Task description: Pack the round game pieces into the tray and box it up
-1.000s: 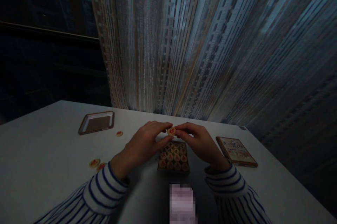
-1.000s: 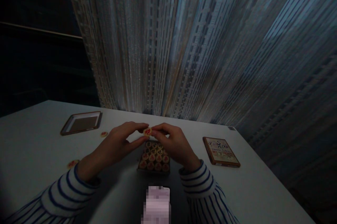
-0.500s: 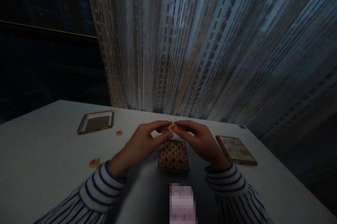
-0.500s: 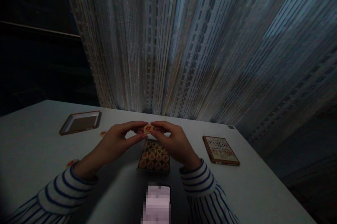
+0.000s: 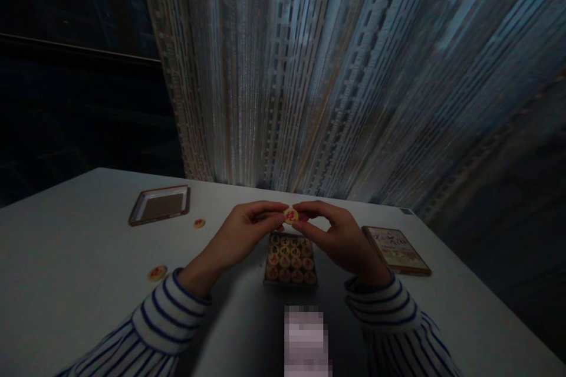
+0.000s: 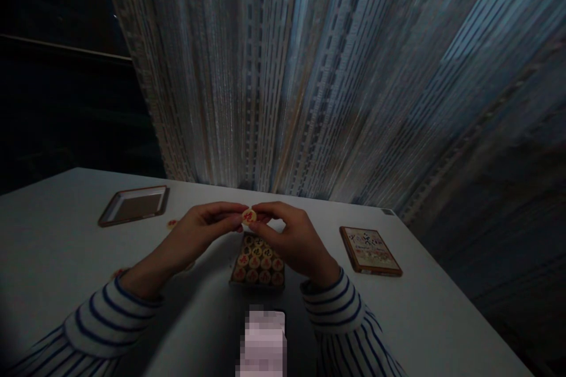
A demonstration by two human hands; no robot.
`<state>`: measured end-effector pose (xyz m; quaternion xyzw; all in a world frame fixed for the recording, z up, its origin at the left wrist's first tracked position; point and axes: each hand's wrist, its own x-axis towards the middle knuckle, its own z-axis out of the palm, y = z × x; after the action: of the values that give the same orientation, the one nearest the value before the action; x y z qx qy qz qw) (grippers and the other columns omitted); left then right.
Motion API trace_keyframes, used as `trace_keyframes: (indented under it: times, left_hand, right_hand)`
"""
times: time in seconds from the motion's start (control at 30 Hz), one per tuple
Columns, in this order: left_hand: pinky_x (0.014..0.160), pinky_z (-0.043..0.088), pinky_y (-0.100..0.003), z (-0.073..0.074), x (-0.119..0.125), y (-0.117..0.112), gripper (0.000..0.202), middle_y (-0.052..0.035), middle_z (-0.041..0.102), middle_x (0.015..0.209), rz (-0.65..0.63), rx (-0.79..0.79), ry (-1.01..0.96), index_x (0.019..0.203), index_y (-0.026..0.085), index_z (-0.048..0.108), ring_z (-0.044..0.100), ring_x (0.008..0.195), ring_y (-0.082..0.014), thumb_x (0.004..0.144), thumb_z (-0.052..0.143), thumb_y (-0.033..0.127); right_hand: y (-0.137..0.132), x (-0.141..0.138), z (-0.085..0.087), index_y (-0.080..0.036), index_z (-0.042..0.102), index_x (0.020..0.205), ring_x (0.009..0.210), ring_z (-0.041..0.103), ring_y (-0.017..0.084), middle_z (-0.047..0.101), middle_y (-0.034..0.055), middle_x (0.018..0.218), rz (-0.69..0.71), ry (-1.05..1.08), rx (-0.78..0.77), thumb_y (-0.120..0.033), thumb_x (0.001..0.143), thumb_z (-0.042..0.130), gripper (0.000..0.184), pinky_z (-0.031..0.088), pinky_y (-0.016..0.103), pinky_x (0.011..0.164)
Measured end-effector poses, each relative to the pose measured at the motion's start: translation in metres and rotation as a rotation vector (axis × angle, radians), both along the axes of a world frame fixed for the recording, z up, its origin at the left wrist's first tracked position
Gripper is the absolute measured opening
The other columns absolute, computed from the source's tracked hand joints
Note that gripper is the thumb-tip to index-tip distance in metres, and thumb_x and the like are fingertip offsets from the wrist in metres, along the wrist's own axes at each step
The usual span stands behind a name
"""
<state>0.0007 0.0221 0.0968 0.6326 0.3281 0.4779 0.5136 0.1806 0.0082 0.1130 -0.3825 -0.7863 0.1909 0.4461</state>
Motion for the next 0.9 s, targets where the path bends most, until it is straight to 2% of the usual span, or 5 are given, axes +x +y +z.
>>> trace_keyframes:
  times: [0.3, 0.73, 0.9]
  left_hand:
    - [0.074, 0.05, -0.028, 0.0012, 0.002, -0.0015, 0.023, -0.0052, 0.071, 0.087, 0.034, -0.048, 0.024, 0.089, 0.015, 0.069, 0.063, 0.08, -0.0173, 0.071, 0.064, 0.029]
    - [0.075, 0.048, -0.029, -0.0021, 0.0048, 0.0013, 0.021, -0.0052, 0.071, 0.086, 0.074, -0.06, 0.117, 0.085, 0.015, 0.07, 0.063, 0.08, -0.0178, 0.07, 0.062, 0.028]
    - [0.077, 0.048, -0.031, -0.0043, 0.005, 0.002, 0.023, -0.0057, 0.071, 0.086, 0.087, -0.025, 0.171, 0.084, 0.015, 0.07, 0.063, 0.082, -0.0194, 0.07, 0.061, 0.031]
  right_hand:
    - [0.0021, 0.0032, -0.0021, -0.019, 0.06, 0.098, 0.082, 0.059, 0.014, 0.065, 0.0027, 0.087, -0.011, -0.163, 0.182, -0.027, 0.077, 0.06, 0.022, 0.047, 0.028, 0.075]
    - [0.0033, 0.0032, -0.0032, -0.018, 0.061, 0.097, 0.087, 0.059, 0.018, 0.067, 0.0048, 0.092, -0.101, -0.458, 0.246, -0.028, 0.08, 0.056, 0.021, 0.043, 0.033, 0.078]
    - [0.0046, 0.0043, -0.0059, -0.018, 0.061, 0.098, 0.087, 0.059, 0.017, 0.068, 0.0043, 0.093, -0.107, -0.493, 0.244, -0.029, 0.081, 0.054, 0.021, 0.041, 0.032, 0.078]
